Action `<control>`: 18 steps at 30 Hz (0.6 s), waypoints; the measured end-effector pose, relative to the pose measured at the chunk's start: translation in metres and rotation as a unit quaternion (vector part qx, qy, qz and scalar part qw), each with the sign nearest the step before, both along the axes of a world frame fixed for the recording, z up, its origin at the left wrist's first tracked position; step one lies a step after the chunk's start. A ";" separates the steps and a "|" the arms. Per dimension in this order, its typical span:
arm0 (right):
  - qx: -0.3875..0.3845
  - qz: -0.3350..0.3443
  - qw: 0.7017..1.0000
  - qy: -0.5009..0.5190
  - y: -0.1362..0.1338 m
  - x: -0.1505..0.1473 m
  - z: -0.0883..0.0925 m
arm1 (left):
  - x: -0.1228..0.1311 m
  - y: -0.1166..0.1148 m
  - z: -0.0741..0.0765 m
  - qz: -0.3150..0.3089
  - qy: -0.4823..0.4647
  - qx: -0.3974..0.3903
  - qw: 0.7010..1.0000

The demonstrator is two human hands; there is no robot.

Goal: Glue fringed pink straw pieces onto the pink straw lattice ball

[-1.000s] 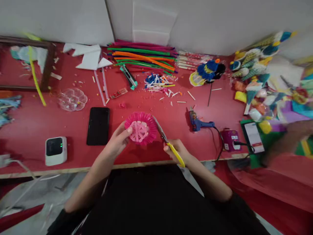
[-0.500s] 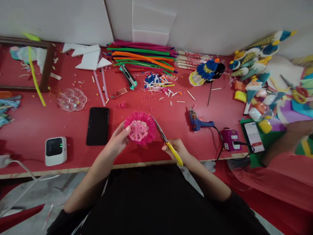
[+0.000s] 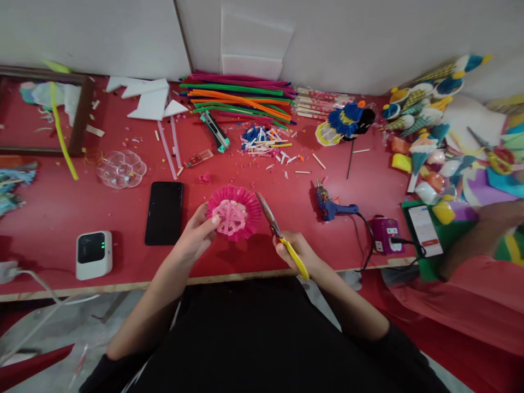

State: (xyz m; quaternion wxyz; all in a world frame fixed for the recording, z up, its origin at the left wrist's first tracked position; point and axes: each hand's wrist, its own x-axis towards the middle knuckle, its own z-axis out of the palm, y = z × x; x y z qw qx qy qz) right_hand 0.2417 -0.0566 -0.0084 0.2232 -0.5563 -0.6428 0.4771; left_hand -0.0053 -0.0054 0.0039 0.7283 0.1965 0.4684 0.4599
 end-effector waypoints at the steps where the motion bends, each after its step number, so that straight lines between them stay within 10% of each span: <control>1: -0.001 0.005 1.000 -0.001 0.000 0.000 0.001 | 0.000 -0.001 0.001 0.000 0.005 -0.001 1.000; 18: -0.020 0.012 1.000 -0.009 -0.004 -0.001 -0.002 | 0.003 0.001 -0.010 0.020 0.001 -0.027 0.999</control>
